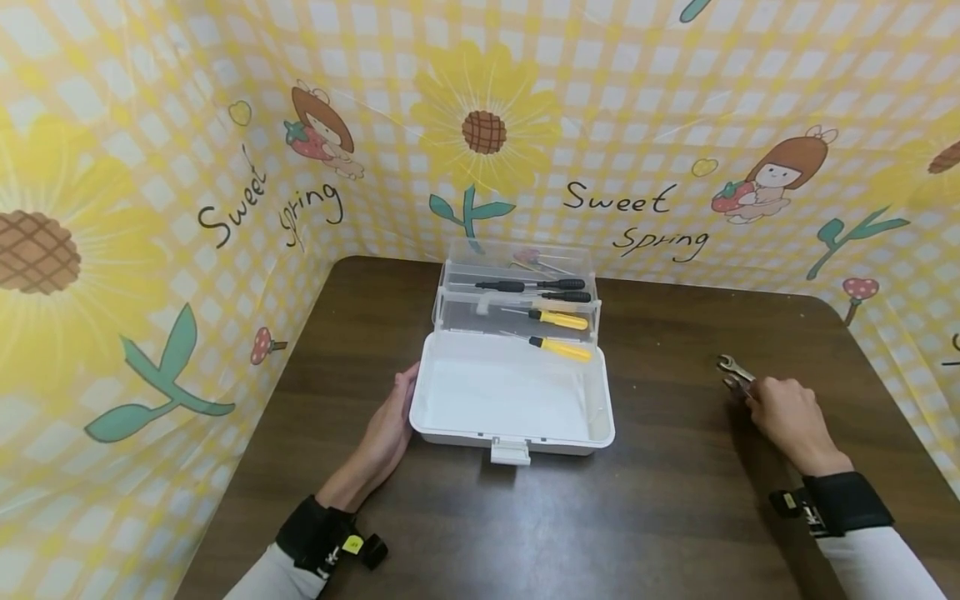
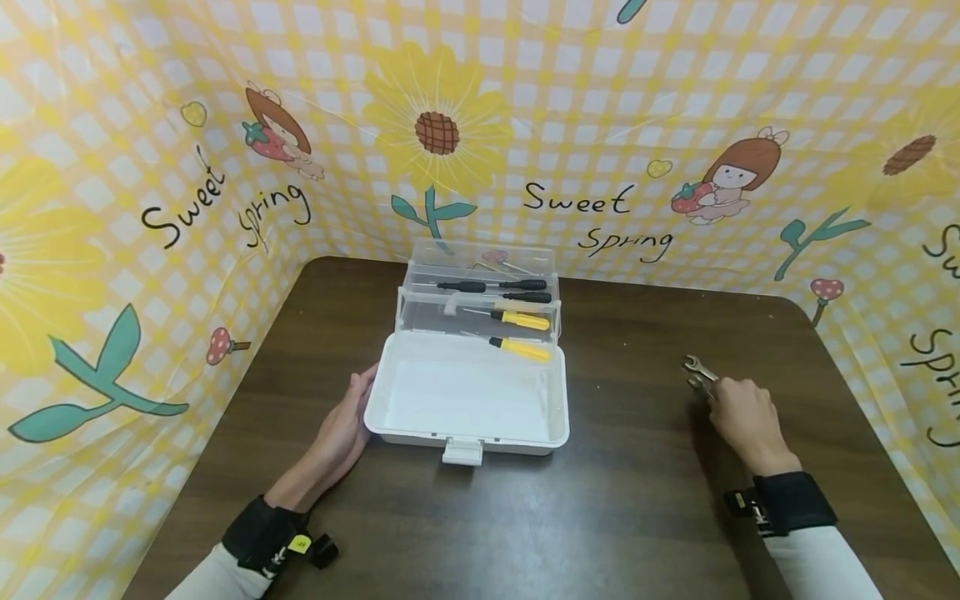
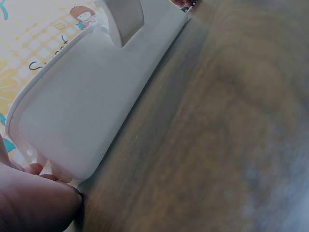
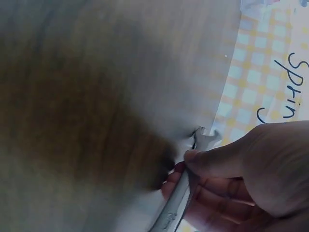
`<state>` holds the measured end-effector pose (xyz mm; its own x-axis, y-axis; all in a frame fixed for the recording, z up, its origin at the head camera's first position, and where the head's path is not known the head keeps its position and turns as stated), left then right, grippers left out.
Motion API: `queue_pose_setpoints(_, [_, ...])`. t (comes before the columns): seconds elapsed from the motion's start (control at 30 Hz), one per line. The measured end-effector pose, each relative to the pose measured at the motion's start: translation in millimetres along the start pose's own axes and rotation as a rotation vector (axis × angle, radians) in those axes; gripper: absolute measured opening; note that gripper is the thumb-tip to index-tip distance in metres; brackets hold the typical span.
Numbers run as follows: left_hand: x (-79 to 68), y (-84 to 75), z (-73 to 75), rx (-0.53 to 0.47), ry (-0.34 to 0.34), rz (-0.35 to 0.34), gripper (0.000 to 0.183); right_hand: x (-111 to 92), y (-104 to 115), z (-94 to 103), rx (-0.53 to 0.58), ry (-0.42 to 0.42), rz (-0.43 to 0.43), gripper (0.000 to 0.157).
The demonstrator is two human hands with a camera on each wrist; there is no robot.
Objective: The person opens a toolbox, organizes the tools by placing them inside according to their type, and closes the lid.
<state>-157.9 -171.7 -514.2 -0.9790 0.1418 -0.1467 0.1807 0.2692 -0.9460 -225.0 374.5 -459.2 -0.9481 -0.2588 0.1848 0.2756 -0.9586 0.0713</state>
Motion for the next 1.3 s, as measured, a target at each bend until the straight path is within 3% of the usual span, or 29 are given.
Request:
queue_pose_setpoints(0.23, [0.4,0.0,0.3,0.005,-0.002,0.004,0.082,0,11,-0.6,0.015,-0.017,0.013,0.021])
queue_pose_setpoints(0.43, [0.8,-1.0,0.2,0.011,0.003,0.002,0.082,1,27,4.3,0.013,-0.042,0.059,0.002])
queue_pose_setpoints(1.3, [1.5,0.5,0.4,0.009,0.000,0.005,0.081,6,154,72.1,0.002,-0.230,0.455,0.021])
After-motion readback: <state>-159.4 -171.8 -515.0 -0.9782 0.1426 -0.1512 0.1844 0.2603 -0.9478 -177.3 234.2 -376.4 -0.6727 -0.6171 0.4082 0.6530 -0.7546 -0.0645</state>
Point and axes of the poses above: each hand's wrist, its own x-axis towards the middle knuckle, its own z-axis out of the back of the hand, y = z × x, the point moved 6 cm from there along x, towards the middle knuckle, and after that the axes turned 6 degrees about -x, right-handed, at the moved point
